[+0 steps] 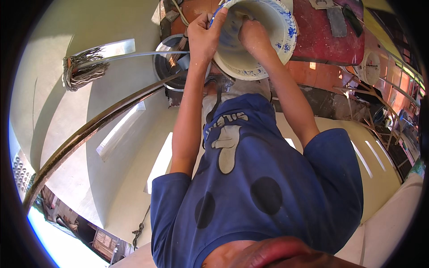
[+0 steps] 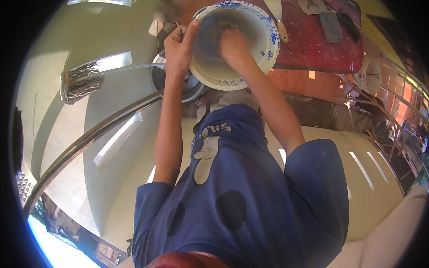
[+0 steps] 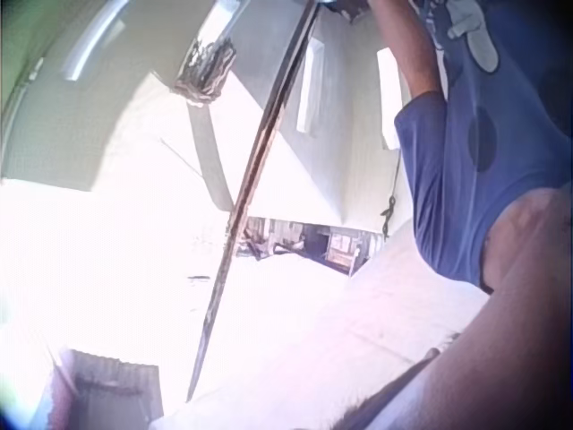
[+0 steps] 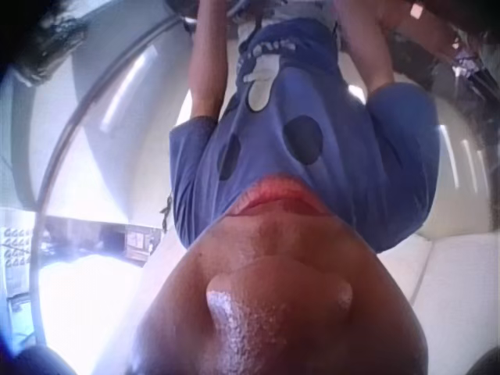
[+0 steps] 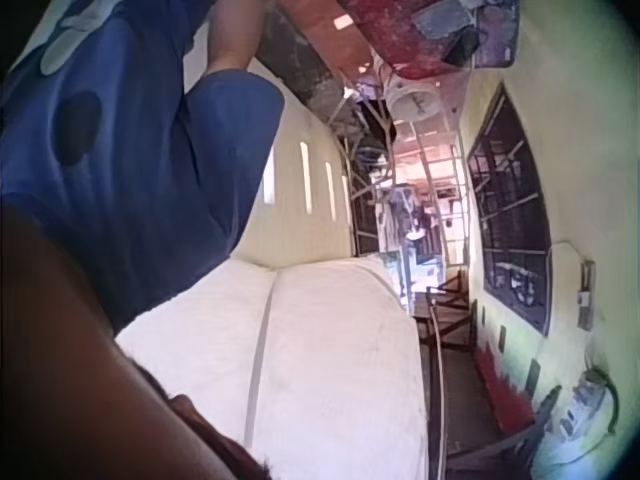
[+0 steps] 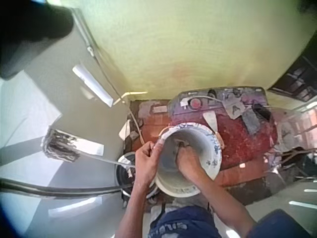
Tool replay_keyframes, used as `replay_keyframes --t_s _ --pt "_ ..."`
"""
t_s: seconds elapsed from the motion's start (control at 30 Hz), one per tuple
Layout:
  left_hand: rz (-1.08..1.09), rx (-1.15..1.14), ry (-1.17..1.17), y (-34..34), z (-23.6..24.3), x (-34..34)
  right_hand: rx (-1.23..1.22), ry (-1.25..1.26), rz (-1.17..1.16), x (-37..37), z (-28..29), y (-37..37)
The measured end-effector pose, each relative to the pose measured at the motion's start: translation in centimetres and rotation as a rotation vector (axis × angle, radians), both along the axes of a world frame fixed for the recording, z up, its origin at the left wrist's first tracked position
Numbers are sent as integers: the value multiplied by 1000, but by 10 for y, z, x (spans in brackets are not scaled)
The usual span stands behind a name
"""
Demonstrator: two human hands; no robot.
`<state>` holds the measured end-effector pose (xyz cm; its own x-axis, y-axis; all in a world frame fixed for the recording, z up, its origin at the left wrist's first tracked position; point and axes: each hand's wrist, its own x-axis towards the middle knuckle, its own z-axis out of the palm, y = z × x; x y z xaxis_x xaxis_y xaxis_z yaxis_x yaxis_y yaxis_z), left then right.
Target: The person mixes a white liquid in a bucket using a paintbrush, then pours some into a smaller container and continues stirring. The person also briefly paints a wall section before returning to mix the contents in the bucket.
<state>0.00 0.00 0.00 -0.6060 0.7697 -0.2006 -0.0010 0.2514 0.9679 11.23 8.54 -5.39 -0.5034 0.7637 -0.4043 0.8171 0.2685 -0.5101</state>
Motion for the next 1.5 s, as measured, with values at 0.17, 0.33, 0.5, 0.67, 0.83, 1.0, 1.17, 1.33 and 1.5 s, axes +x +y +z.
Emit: replay_keyframes --t_s 0.17,0.33,0.5,0.67,0.83,1.0,1.17,1.33,1.5 --pt "-48 -60 51 29 9 6 228 72 273 3 -4 -6" --pt "-37 -63 119 37 21 6 145 -128 583 24 8 -5" --pt "-72 -69 130 49 25 9 148 -92 537 54 32 26" --pt "-134 -67 163 62 35 20 365 87 373 33 6 61" --pt "-207 -136 278 68 41 27 62 82 18 24 -21 67" --pt "-215 -111 264 59 33 17 355 4 260 27 -20 62" --pt "-236 -52 159 57 25 15 304 -11 546 36 3 16" --pt "-277 -80 237 61 29 12 492 22 324 51 8 10" --pt "-290 -59 225 58 27 15 527 171 88 30 -11 28"
